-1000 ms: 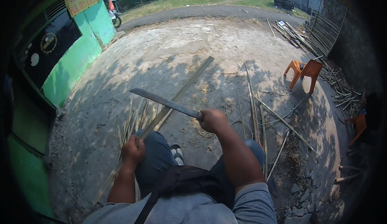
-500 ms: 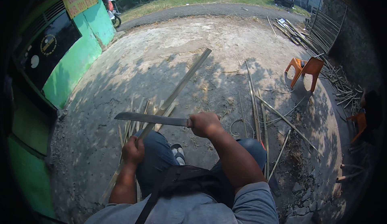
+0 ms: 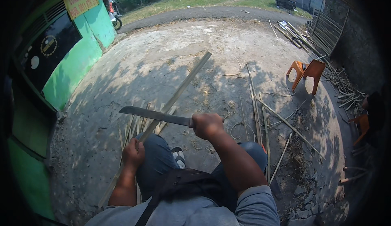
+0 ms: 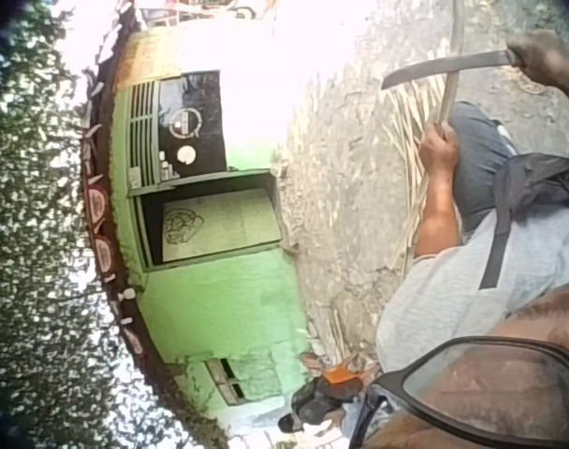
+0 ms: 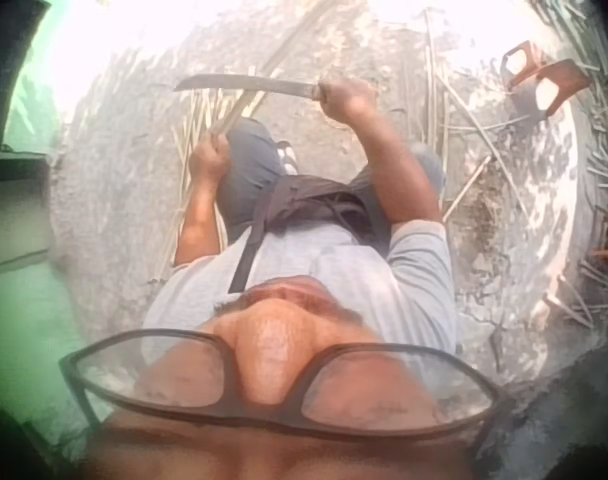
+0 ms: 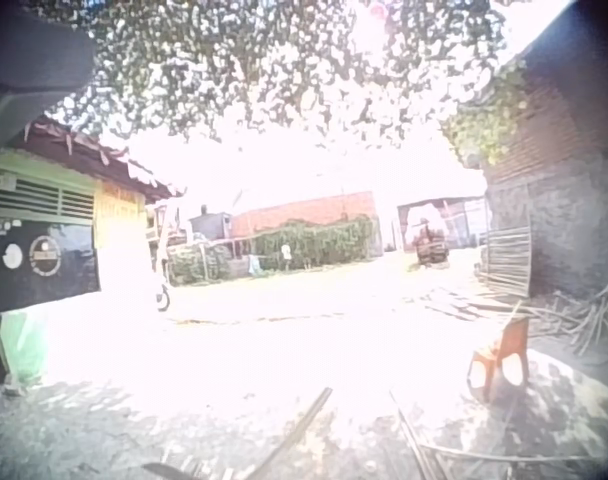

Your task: The person shaves bamboo strips along their length using a machete.

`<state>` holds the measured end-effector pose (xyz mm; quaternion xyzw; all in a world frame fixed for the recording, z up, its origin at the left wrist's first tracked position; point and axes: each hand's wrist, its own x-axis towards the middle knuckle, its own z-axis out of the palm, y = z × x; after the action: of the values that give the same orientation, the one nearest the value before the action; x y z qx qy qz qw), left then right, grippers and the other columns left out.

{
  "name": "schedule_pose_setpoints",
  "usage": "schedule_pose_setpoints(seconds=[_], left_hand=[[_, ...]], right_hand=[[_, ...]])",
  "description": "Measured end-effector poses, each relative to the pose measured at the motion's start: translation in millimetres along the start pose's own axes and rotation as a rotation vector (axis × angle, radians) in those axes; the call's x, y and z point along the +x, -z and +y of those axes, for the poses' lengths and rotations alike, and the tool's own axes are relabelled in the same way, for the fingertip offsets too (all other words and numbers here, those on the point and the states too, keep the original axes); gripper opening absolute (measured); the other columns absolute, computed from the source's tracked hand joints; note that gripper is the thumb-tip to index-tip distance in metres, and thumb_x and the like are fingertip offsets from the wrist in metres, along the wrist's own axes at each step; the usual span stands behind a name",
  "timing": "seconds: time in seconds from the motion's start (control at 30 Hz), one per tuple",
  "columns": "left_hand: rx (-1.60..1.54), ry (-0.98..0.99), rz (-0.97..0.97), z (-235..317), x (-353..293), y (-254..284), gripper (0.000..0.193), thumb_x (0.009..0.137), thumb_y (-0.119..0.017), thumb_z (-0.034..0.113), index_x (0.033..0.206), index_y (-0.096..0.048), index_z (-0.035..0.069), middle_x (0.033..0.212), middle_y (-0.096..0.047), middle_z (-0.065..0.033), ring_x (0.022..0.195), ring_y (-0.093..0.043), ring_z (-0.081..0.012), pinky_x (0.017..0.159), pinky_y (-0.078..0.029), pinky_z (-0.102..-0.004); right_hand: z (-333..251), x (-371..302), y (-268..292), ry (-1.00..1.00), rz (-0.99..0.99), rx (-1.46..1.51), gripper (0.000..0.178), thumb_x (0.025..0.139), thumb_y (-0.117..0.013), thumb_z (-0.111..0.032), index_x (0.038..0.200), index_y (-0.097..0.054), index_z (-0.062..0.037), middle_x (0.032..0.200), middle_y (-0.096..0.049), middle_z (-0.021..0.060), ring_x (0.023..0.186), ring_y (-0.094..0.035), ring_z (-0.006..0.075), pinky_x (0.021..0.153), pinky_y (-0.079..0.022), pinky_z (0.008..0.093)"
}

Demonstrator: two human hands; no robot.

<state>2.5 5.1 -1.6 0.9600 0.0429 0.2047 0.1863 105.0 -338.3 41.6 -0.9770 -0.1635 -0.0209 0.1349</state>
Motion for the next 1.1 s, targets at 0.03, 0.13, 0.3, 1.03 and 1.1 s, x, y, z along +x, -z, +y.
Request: schedule_pose_setpoints(seconds=[0.03, 0.13, 0.3, 1.03, 1.1], left_hand=[[-0.022, 0.007, -0.014, 0.3, 0.8, 0.7, 0.031, 0.098, -0.061, 0.037, 0.103, -0.067, 0.007, 0.085, -0.073, -0.0222, 0.082, -0.072, -0.0474, 0.073, -0.056, -0.0592], [-0.045, 0.0, -0.015, -0.8, 0.0, -0.1, 0.032, 0.097, -0.061, 0.037, 0.103, -0.067, 0.007, 0.086, -0.074, -0.0225, 0.082, -0.072, -0.0474, 0.074, -0.056, -0.0589], [-0.034, -0.014, -0.007, 1.9, -0.3, 2.2, 0.032, 0.097, -0.061, 0.037, 0.104, -0.068, 0.006, 0.087, -0.074, -0.0227, 0.083, -0.073, -0.0475, 0.075, -0.057, -0.0584], [0.025, 0.024, -0.035, 4.5, 1.3, 1.0, 0.032, 0.098, -0.06, 0.037, 0.105, -0.068, 0.006, 0.086, -0.073, -0.0235, 0.083, -0.072, -0.0483, 0.075, -0.056, -0.0585], [0.019, 0.021, -0.028, 2.4, 1.2, 0.3, 0.032, 0.098, -0.06, 0.037, 0.104, -0.068, 0.006, 0.085, -0.073, -0.0236, 0.082, -0.072, -0.0483, 0.074, -0.056, -0.0584]], right_hand=[[-1.4, 0.6, 0.0, 0.0, 0.002, -0.002, 0.013, 0.09, -0.069, -0.026, 0.097, -0.077, -0.0186, 0.093, -0.079, 0.0098, 0.092, -0.078, 0.0332, 0.079, -0.061, 0.0493], [-2.9, 1.8, -2.6, 0.037, 0.021, -0.033, 0.013, 0.091, -0.069, -0.027, 0.096, -0.076, -0.0174, 0.091, -0.079, 0.0109, 0.088, -0.078, 0.0335, 0.078, -0.06, 0.0508], [16.0, 3.9, -7.1, 0.062, 0.023, 0.04, 0.014, 0.092, -0.068, -0.027, 0.096, -0.075, -0.0165, 0.089, -0.078, 0.0127, 0.088, -0.077, 0.0361, 0.077, -0.06, 0.0504], [13.7, 2.6, -12.3, 0.048, 0.092, 0.087, 0.013, 0.088, -0.069, -0.025, 0.094, -0.075, -0.0156, 0.091, -0.078, 0.0118, 0.09, -0.077, 0.0345, 0.081, -0.06, 0.0488], [8.7, 1.6, -7.1, 0.039, 0.045, 0.102, 0.011, 0.09, -0.068, -0.024, 0.093, -0.076, -0.0165, 0.09, -0.078, 0.0122, 0.088, -0.077, 0.0347, 0.079, -0.06, 0.0492]])
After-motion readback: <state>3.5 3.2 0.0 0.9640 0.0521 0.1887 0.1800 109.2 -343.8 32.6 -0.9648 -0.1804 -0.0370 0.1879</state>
